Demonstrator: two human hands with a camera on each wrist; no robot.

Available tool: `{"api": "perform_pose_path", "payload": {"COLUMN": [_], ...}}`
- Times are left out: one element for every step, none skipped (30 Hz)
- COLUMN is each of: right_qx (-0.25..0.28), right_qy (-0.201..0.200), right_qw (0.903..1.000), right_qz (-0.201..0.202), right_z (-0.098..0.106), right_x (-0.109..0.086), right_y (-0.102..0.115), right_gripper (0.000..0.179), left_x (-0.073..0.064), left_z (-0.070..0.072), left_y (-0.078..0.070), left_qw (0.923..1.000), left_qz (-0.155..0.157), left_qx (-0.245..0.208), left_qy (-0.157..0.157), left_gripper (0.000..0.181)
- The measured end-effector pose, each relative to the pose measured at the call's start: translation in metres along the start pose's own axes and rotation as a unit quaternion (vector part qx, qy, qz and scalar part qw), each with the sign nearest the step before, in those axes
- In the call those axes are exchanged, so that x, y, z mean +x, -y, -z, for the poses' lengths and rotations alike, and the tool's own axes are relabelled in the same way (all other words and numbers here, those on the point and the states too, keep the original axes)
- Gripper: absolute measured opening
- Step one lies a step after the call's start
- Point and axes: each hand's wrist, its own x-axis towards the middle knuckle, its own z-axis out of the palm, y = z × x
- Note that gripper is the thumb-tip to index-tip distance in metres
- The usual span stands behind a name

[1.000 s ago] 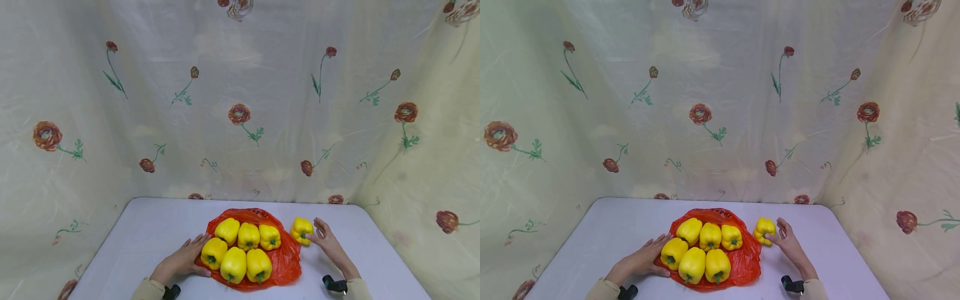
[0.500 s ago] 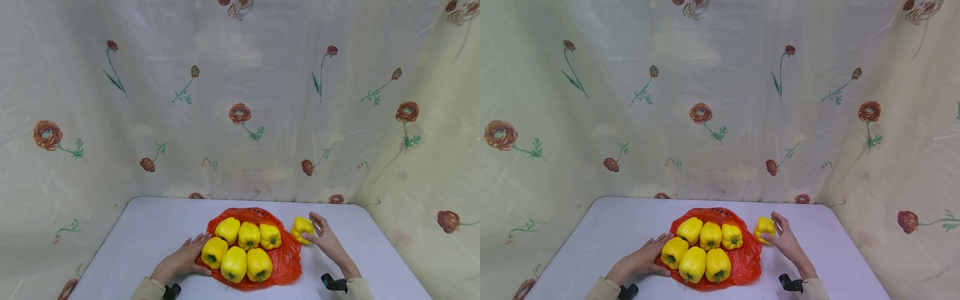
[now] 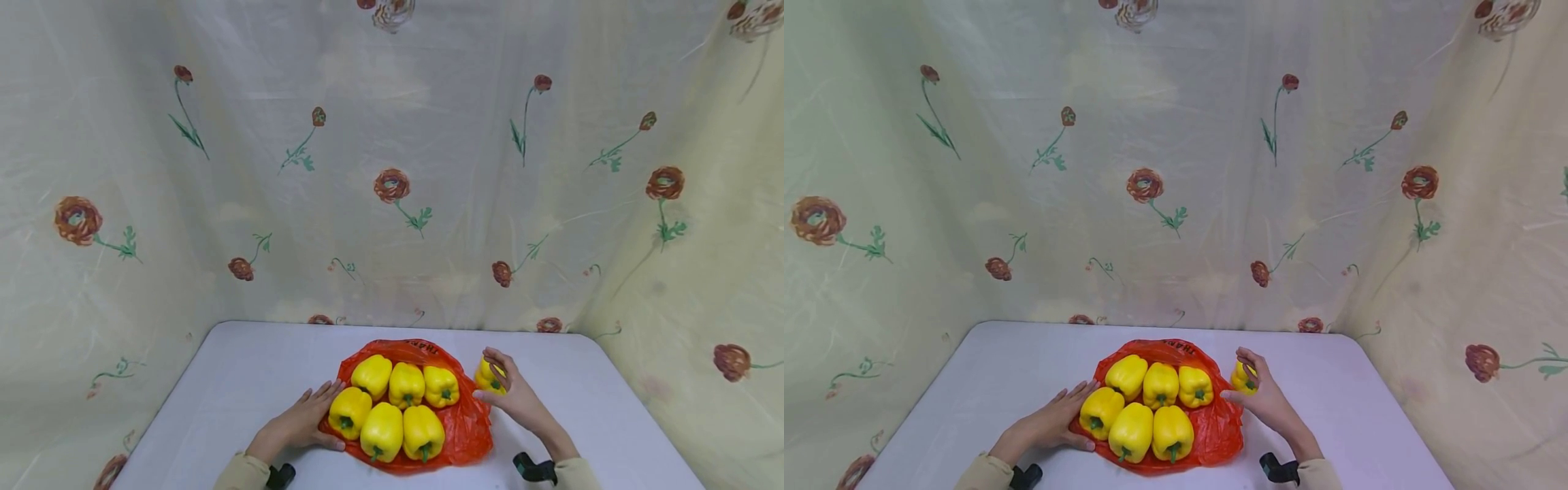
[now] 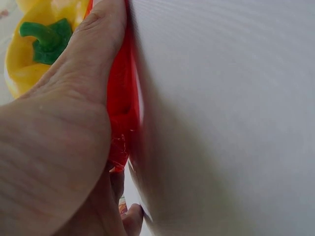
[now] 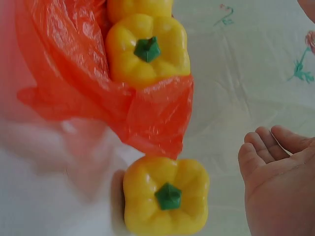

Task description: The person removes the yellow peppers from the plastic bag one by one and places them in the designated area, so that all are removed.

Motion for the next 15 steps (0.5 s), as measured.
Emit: {"api": "perform_pose_path", "payload": {"right_qx": [0.0, -0.001, 0.0, 0.002, 0.004, 0.009, 0.011, 0.015, 0.015, 0.019, 0.021, 0.023, 0.022, 0.023, 0.023], "right_qy": [0.004, 0.007, 0.009, 0.012, 0.014, 0.016, 0.019, 0.022, 0.027, 0.03, 0.032, 0.034, 0.036, 0.038, 0.04], "right_qw": [1.0, 0.9999, 0.9999, 0.9998, 0.9997, 0.9996, 0.9995, 0.9994, 0.9993, 0.9992, 0.9991, 0.999, 0.999, 0.9989, 0.9988], "right_qz": [-0.005, -0.009, -0.013, -0.017, -0.019, -0.021, -0.021, -0.022, -0.019, -0.019, -0.017, -0.016, -0.016, -0.015, -0.015], "right_z": [-0.002, -0.004, -0.006, -0.008, -0.01, -0.011, -0.013, -0.015, -0.017, -0.018, -0.02, -0.021, -0.023, -0.025, -0.027], "right_x": [-0.001, -0.001, -0.002, -0.003, -0.003, -0.003, -0.003, -0.003, -0.003, -0.003, -0.003, -0.003, -0.003, -0.004, -0.004], "right_y": [0.002, 0.004, 0.006, 0.007, 0.008, 0.009, 0.009, 0.01, 0.01, 0.01, 0.011, 0.012, 0.012, 0.013, 0.014], "right_gripper": [0.087, 0.087, 0.088, 0.087, 0.087, 0.086, 0.085, 0.085, 0.084, 0.084, 0.084, 0.084, 0.084, 0.085, 0.084], "left_x": [0.0, -0.001, -0.001, -0.002, -0.002, -0.003, -0.003, -0.004, -0.005, -0.005, -0.006, -0.006, -0.007, -0.007, -0.007], "left_z": [0.0, 0.0, 0.0, 0.001, 0.001, 0.001, 0.002, 0.002, 0.003, 0.003, 0.004, 0.004, 0.004, 0.005, 0.005], "left_y": [0.0, -0.001, -0.002, -0.002, -0.003, -0.003, -0.004, -0.004, -0.005, -0.005, -0.005, -0.006, -0.006, -0.006, -0.006], "left_qw": [1.0, 1.0, 1.0, 1.0, 1.0, 1.0, 1.0, 1.0, 1.0, 0.9999, 0.9999, 0.9999, 0.9999, 0.9999, 0.9999], "left_qz": [-0.001, -0.001, -0.001, -0.001, -0.001, -0.001, -0.001, -0.001, -0.002, -0.003, -0.004, -0.006, -0.006, -0.007, -0.007], "left_qx": [0.001, 0.0, 0.0, 0.0, -0.001, -0.003, -0.004, -0.006, -0.008, -0.009, -0.01, -0.011, -0.011, -0.01, -0.01], "left_qy": [0.0, 0.0, 0.0, 0.0, 0.001, 0.002, 0.003, 0.004, 0.005, 0.005, 0.005, 0.005, 0.005, 0.004, 0.004], "left_gripper": [0.113, 0.113, 0.113, 0.113, 0.113, 0.112, 0.112, 0.112, 0.112, 0.112, 0.111, 0.111, 0.111, 0.111, 0.111]}}
